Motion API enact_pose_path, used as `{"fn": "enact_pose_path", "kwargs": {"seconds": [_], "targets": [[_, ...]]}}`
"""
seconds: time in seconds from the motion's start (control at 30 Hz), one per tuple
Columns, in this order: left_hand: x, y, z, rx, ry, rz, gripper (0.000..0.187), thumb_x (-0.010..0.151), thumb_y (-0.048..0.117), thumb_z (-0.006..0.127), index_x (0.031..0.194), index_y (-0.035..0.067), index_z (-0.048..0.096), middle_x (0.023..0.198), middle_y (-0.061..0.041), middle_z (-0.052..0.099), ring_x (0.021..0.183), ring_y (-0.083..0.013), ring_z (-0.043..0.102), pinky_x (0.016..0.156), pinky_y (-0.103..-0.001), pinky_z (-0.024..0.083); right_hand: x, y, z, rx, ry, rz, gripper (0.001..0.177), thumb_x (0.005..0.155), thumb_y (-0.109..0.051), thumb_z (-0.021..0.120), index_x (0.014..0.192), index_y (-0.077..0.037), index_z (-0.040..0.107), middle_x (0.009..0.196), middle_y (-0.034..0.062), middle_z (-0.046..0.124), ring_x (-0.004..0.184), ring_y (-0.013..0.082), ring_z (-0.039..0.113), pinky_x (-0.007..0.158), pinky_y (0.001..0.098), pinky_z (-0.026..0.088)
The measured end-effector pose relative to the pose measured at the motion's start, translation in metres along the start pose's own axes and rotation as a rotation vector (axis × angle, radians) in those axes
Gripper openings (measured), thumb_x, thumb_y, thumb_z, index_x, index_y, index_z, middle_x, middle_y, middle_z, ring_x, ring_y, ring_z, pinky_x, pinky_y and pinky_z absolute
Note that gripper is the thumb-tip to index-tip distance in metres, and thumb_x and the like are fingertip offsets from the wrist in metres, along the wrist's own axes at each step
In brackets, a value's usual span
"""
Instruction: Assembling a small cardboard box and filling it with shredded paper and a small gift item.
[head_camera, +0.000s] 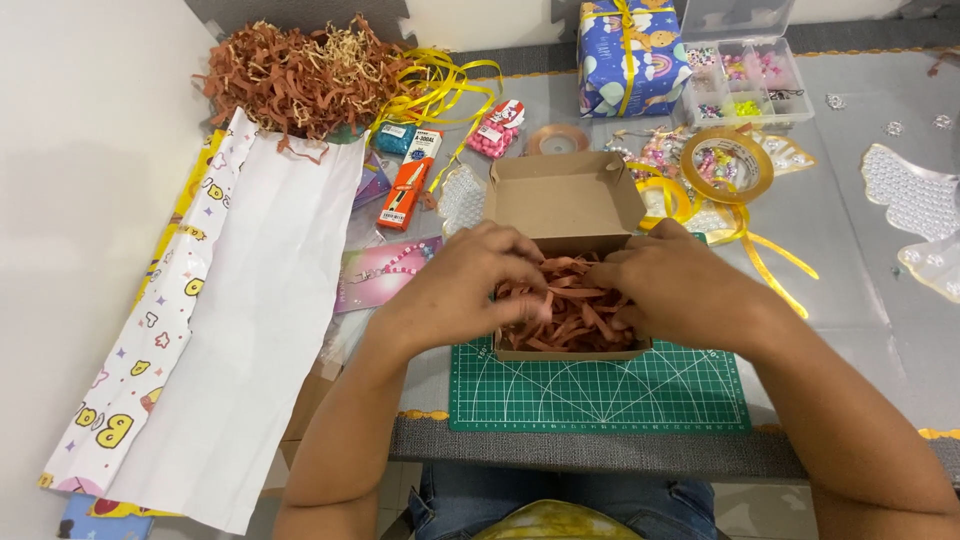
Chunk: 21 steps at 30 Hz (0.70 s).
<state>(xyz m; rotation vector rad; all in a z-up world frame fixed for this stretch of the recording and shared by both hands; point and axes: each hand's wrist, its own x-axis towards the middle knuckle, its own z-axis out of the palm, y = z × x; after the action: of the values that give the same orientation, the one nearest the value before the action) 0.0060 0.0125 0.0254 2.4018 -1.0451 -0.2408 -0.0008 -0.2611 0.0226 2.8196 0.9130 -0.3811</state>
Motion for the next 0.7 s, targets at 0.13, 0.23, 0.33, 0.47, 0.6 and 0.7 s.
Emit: {"fn": "enact_pose_path", "kwargs": {"seconds": [0.13,0.23,0.33,0.47,0.6,0.7], "targets": [[0.01,-0.005,0.015,-0.076,0.22,0.072,0.031,0.118,0.03,0.067,0.117,0.007,0.088,0.119,-0.019,0.082,0.114,-0.0382,0.077,0.104,-0.05,0.059,-0.012,0.002,-0.022,0.139,0.012,-0.009,0.031,0.104,-0.025,0.081,0.134,-0.021,0.086,0.128,0.0067,0.088,0.132,0.0307,0.077,0.117,0.0528,0.049],[0.016,-0.013,0.04,0.083,0.138,0.094,0.025,0.111,0.03,0.074,0.121,0.011,0.088,0.12,-0.015,0.082,0.117,-0.0358,0.075,0.104,-0.05,0.056,-0.003,-0.001,-0.001,0.033,0.026,-0.014,0.024,0.105,-0.027,0.08,0.127,-0.026,0.09,0.124,0.0018,0.088,0.129,0.0274,0.075,0.113,0.0497,0.049],[0.014,-0.038,0.083,0.306,0.014,0.07,0.021,0.103,0.039,0.081,0.105,0.021,0.091,0.115,-0.006,0.084,0.117,-0.0313,0.07,0.107,-0.052,0.046,0.014,0.0,0.039,-0.096,0.035,-0.008,0.019,0.101,-0.029,0.084,0.117,-0.028,0.093,0.118,-0.0014,0.087,0.124,0.0238,0.074,0.105,0.0475,0.047],[0.013,-0.039,0.077,0.351,-0.138,-0.023,0.044,0.103,0.054,0.077,0.081,0.019,0.091,0.107,-0.009,0.087,0.114,-0.0302,0.07,0.112,-0.051,0.039,0.025,0.006,0.063,-0.18,0.092,0.028,0.015,0.095,-0.03,0.087,0.107,-0.024,0.094,0.108,-0.0007,0.087,0.116,0.0227,0.074,0.096,0.0477,0.045],[0.011,-0.031,0.067,0.356,-0.15,-0.054,0.049,0.103,0.055,0.078,0.074,0.017,0.089,0.109,-0.011,0.087,0.115,-0.0301,0.068,0.113,-0.05,0.038,0.024,0.008,0.059,-0.151,0.094,0.058,0.013,0.096,-0.025,0.088,0.106,-0.025,0.094,0.108,0.0,0.088,0.114,0.0216,0.075,0.097,0.0471,0.047],[0.008,-0.022,0.047,0.297,-0.106,-0.009,0.032,0.09,0.049,0.092,0.082,0.017,0.094,0.112,-0.013,0.083,0.12,-0.035,0.067,0.109,-0.051,0.046,0.014,0.006,0.029,-0.12,0.078,0.053,0.025,0.095,-0.022,0.09,0.118,-0.028,0.093,0.122,0.0016,0.088,0.119,0.0248,0.078,0.103,0.0477,0.051]]}}
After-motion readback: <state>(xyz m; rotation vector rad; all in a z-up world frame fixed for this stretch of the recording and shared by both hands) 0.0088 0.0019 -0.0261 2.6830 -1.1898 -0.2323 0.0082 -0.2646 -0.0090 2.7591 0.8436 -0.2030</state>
